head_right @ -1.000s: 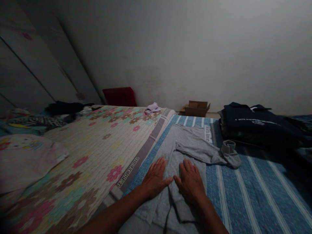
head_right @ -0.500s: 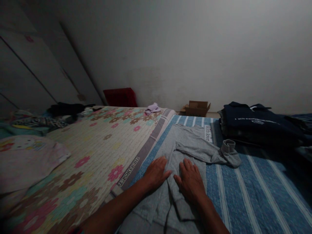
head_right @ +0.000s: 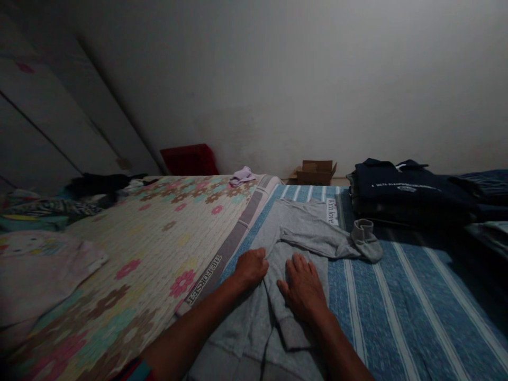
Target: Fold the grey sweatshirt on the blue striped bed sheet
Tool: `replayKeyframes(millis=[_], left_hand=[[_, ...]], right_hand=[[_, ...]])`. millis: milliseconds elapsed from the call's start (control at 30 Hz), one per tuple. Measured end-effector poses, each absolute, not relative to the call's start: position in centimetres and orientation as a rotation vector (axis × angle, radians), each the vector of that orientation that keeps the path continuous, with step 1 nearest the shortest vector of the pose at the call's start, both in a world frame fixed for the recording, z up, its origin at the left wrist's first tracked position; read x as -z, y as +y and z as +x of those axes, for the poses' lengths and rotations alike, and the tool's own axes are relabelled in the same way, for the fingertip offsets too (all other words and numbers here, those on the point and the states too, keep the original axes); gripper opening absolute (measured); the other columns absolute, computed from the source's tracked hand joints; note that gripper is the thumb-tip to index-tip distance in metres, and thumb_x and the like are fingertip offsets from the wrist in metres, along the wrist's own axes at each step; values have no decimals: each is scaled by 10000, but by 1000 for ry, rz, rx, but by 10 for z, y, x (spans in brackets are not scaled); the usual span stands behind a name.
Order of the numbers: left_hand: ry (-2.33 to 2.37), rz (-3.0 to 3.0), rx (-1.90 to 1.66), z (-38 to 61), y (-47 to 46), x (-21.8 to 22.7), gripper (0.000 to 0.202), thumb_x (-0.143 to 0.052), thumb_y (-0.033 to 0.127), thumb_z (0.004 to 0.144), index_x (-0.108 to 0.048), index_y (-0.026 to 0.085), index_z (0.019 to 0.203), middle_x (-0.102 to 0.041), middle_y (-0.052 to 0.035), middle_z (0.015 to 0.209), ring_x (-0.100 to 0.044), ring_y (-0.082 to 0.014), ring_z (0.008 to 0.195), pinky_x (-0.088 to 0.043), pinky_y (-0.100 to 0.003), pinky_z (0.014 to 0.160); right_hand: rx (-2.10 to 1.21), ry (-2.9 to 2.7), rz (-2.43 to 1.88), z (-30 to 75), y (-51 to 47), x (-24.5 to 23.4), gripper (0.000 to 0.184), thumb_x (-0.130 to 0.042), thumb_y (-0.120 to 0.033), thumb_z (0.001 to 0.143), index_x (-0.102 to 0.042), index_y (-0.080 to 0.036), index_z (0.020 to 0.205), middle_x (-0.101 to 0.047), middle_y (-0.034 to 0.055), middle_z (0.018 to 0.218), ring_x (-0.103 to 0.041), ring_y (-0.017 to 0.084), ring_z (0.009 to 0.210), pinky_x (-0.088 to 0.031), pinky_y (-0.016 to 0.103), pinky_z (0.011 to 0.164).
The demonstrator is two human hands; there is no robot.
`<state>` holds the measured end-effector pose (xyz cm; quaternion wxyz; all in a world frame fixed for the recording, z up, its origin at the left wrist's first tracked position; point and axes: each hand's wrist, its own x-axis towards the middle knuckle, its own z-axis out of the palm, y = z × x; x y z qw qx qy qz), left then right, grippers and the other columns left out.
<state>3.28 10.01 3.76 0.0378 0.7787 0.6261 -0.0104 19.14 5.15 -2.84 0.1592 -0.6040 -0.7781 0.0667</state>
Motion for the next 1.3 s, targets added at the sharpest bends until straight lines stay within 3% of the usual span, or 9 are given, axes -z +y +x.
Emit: replayKeyframes(millis=[300, 700, 933, 1133, 1300], left_hand=[[1816, 2321, -66, 13, 123, -46, 183, -451, 181, 748, -632, 152, 750, -652, -45, 755, -589, -165, 738, -382, -240, 634], [1730, 2245, -315, 7, 123, -44, 142, -455, 143, 713, -491, 177, 580, -461, 36, 576, -475, -123, 605, -313, -231, 576], [1723, 2229, -427, 7, 122, -35, 119, -468, 156, 704, -469, 189, 590, -463, 32, 600, -469, -129, 626, -331, -239, 614], [1740, 2196, -459, 9, 115, -34, 111, -466, 159, 728, -488, 189, 623, -511, 18, 620, -496, -134, 636, -352, -242, 625], [1734, 2184, -478, 10, 114, -32, 100, -472, 156, 733, -501, 187, 642, -560, 4, 646, -535, -141, 657, -367, -243, 645]], right_hand=[[-293, -2241, -1749, 191, 52, 20, 559, -408, -451, 882, -443, -130, 1339, -325, 166, 1464, -256, 295, 1354, -192, 442, 1076], [-267, -2245, -1751, 191, 48, 15, 501, -433, -418, 889, -461, -145, 1308, -334, 177, 1447, -268, 317, 1340, -197, 464, 1064], [-264, -2431, -1544, 159, 65, -12, 346, -441, -320, 891, -536, -184, 1194, -500, 144, 1296, -357, 291, 1271, -242, 485, 1017], [-237, -2520, -1468, 141, 86, -3, 462, -417, -346, 876, -490, -113, 1269, -432, 188, 1360, -313, 302, 1292, -214, 481, 1030], [-223, -2525, -1426, 142, 91, 4, 550, -453, -371, 833, -427, -157, 1339, -365, 164, 1416, -226, 305, 1335, -191, 490, 1036]])
